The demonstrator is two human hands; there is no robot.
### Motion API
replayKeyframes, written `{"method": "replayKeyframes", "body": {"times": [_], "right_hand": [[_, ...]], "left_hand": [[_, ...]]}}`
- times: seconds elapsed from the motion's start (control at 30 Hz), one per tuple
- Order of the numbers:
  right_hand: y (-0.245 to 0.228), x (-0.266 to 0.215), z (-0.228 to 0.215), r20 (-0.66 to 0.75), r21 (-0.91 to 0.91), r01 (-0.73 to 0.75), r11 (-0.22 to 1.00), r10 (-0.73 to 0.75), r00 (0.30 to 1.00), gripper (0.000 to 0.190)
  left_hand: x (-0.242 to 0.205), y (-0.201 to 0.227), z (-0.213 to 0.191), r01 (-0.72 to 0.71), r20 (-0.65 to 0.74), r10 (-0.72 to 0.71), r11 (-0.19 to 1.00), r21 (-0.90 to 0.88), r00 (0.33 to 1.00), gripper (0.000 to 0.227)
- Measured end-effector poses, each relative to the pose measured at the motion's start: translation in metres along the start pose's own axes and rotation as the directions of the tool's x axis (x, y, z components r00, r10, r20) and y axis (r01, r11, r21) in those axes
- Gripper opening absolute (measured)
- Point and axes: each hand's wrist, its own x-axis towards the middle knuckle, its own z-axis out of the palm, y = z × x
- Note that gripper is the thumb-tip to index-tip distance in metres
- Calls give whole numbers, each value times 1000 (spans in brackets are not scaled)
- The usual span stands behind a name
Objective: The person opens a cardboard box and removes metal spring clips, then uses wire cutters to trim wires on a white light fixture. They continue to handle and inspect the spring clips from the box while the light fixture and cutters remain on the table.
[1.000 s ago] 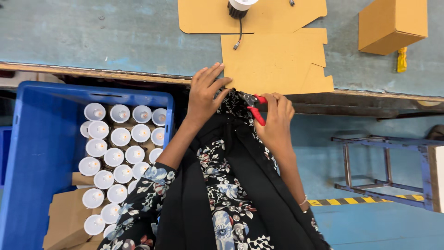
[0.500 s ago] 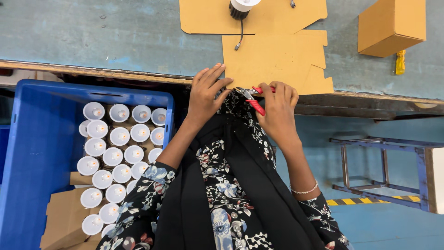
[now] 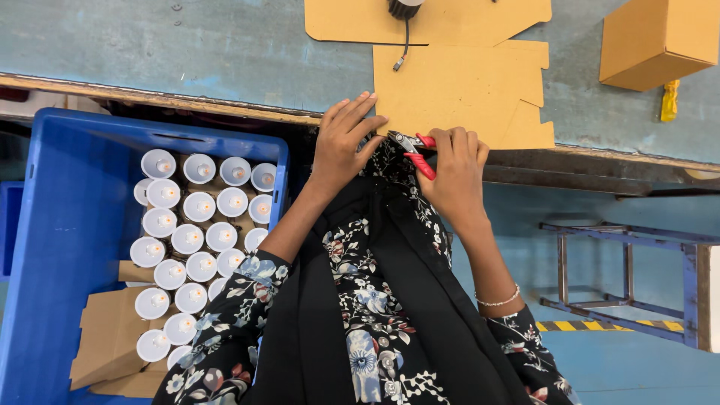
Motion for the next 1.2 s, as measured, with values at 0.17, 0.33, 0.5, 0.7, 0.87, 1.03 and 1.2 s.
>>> {"method": "replayKeyframes", "body": {"times": [0.17, 0.33, 0.5, 0.7, 0.87, 1.03, 1.2], "right_hand": [[4, 4, -1, 25, 3, 14, 1000, -15, 1000, 42], [4, 4, -3, 30, 6, 23, 1000, -23, 999, 39], [2, 3, -4, 17, -10, 40, 999, -40, 999, 36], [4, 6, -3, 56, -10, 42, 999, -41, 998, 34], [5, 6, -2, 29, -4, 36, 999, -36, 999, 33], [5, 8, -4, 72, -31, 17, 999, -15, 997, 35], [5, 10, -5, 105, -45, 20, 999, -15, 994, 34]], "left_hand": [[0, -1, 0, -2, -8, 2, 1000, -11, 1000, 33], [0, -1, 0, 2, -8, -2, 1000, -12, 1000, 33], [0, -2, 0, 0, -6, 0, 1000, -14, 1000, 34], [-1, -3, 1, -8, -12, 8, 1000, -15, 1000, 32], [-2, -4, 3, -8, -28, 7, 1000, -24, 1000, 32], [-5, -7, 4, -8, -25, 8, 1000, -23, 1000, 31], [-6, -8, 6, -25, -49, 24, 1000, -8, 999, 30]]}}
